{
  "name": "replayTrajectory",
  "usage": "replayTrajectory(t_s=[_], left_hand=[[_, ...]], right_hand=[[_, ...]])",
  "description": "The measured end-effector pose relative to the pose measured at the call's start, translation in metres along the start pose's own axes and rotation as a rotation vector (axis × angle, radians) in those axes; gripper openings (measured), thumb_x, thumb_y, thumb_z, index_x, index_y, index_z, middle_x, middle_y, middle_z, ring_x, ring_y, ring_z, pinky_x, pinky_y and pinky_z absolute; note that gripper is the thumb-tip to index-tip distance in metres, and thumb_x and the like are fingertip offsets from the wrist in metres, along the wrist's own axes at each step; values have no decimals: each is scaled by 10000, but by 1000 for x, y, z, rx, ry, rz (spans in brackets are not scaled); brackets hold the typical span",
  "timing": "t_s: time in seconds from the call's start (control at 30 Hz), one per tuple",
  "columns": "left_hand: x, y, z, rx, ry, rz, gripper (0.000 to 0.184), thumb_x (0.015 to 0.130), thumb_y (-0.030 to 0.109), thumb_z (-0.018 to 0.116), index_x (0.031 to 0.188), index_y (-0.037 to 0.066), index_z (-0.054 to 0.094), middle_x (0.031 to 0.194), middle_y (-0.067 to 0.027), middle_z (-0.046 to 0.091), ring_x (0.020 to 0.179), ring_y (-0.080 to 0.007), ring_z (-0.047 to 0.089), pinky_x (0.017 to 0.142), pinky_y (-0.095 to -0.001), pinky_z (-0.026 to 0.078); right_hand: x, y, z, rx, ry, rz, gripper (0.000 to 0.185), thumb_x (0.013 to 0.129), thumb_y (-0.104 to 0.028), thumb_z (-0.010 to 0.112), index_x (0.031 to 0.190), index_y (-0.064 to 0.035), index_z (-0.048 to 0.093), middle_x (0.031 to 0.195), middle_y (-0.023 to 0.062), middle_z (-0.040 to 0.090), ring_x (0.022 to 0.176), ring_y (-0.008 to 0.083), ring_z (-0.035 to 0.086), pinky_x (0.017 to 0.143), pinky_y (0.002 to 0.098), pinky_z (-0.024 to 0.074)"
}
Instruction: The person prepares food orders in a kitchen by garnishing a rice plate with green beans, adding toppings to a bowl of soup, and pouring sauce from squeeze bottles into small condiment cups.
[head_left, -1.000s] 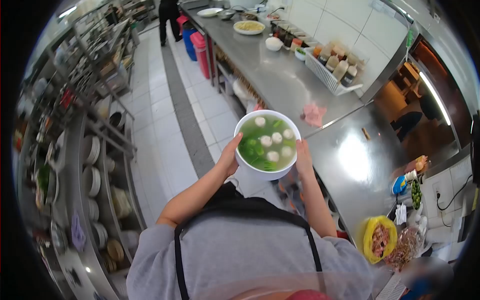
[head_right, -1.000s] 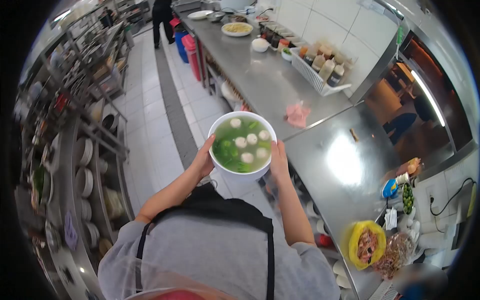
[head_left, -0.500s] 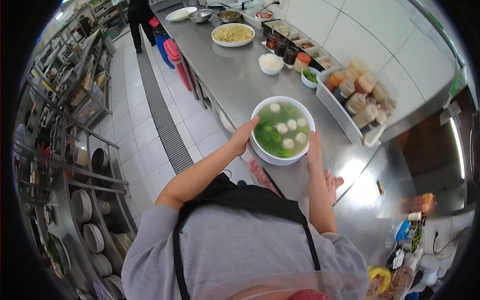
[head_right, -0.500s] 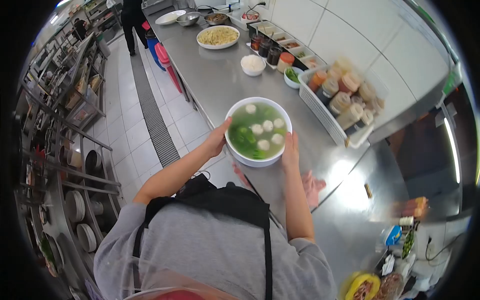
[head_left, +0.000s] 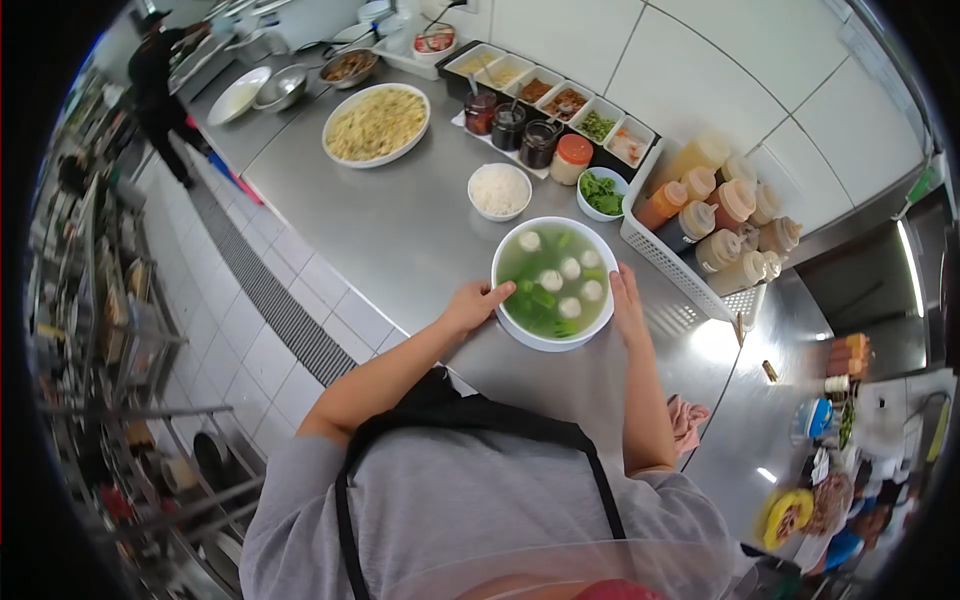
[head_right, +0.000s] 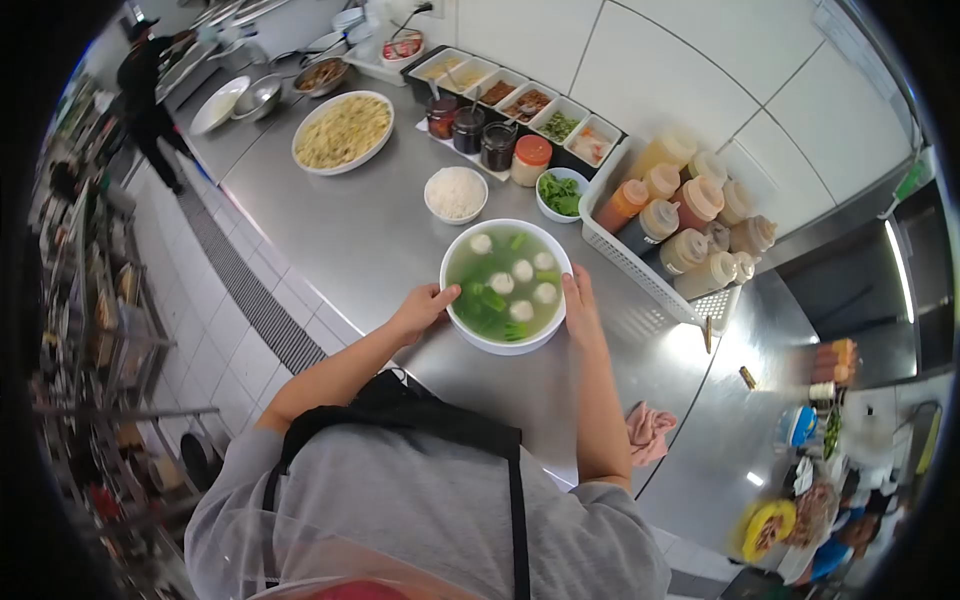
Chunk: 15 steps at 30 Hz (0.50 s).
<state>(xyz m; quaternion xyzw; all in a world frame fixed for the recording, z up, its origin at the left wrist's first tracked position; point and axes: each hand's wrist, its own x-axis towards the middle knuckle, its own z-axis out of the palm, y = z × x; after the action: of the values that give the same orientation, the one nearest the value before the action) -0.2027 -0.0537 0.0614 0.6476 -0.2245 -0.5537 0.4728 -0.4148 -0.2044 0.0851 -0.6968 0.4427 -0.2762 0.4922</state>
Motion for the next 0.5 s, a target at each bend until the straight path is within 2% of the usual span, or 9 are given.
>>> replayTrajectory(t_s=[0.03, 0.1, 0.17, 0.2, 0.23, 0.3, 0.37, 0.43, 0.5], left_hand=[[4, 4, -7, 112, -64, 25, 475, 836, 424, 524, 1006, -19, 556, 866, -52, 584, 742, -104, 519, 690, -243, 435], [5, 12, -22, 229, -155, 35, 467, 834, 417, 529, 992, -21, 558, 835, -50, 586, 709, -105, 515, 661, -243, 440], [6, 26, -40, 351, -301, 61, 407, 834, 394, 536, 914, -2, 589, 723, -42, 578, 609, -91, 489, 563, -249, 426], [6, 32, -51, 354, -323, 60, 407, 834, 394, 536, 914, -2, 589, 723, -42, 578, 609, -91, 489, 563, -249, 426], [6, 38, -65, 443, -217, 142, 373, 833, 377, 539, 867, 10, 598, 678, -41, 568, 575, -87, 473, 527, -263, 409], [25, 35, -99, 615, -13, 328, 307, 827, 331, 550, 786, 31, 608, 618, -52, 553, 523, -99, 461, 483, -288, 382], [44, 24, -126, 690, 67, 424, 275, 822, 302, 558, 752, 41, 609, 604, -64, 549, 506, -115, 464, 475, -299, 373], [59, 27, -142, 633, 375, 874, 162, 793, 204, 569, 803, 44, 592, 627, -109, 557, 513, -220, 521, 500, -349, 419], [66, 24, -153, 693, 396, 849, 157, 782, 205, 583, 835, 58, 593, 585, -99, 524, 487, -216, 496, 482, -333, 398]], right_hand=[[4, -6, -4, -1, 27, 15, 428, 901, -331, 392, 1193, -20, 410, 1098, 158, 501, 1044, 214, 461, 908, 307, 338], [9, -49, -18, -678, 121, -84, 344, 876, -306, 448, 1097, -48, 500, 834, 176, 604, 791, 291, 591, 751, 356, 435], [45, -84, -25, -444, 252, -262, 261, 841, -277, 499, 919, -44, 589, 718, 172, 600, 642, 336, 580, 640, 378, 448], [68, -108, -22, -446, 275, -252, 233, 821, -236, 524, 798, -20, 608, 720, 182, 597, 629, 341, 569, 604, 376, 433], [103, -119, -18, -631, 325, -449, 248, 820, -241, 510, 769, -18, 607, 719, 187, 591, 648, 333, 573, 602, 380, 439], [185, -118, 2, -738, 334, -547, 278, 812, -267, 486, 764, -33, 629, 758, 183, 598, 747, 330, 577, 662, 418, 454], [251, -110, 25, -991, 192, -210, 260, 763, -256, 532, 835, -31, 640, 852, 195, 607, 841, 329, 580, 731, 425, 461], [294, -97, 39, -1130, 120, -86, 260, 742, -247, 554, 859, -32, 643, 885, 196, 611, 875, 324, 582, 756, 425, 461], [307, -93, 52, -1191, 179, 81, 233, 721, -176, 532, 850, -20, 645, 886, 195, 612, 819, 311, 606, 733, 416, 466]])
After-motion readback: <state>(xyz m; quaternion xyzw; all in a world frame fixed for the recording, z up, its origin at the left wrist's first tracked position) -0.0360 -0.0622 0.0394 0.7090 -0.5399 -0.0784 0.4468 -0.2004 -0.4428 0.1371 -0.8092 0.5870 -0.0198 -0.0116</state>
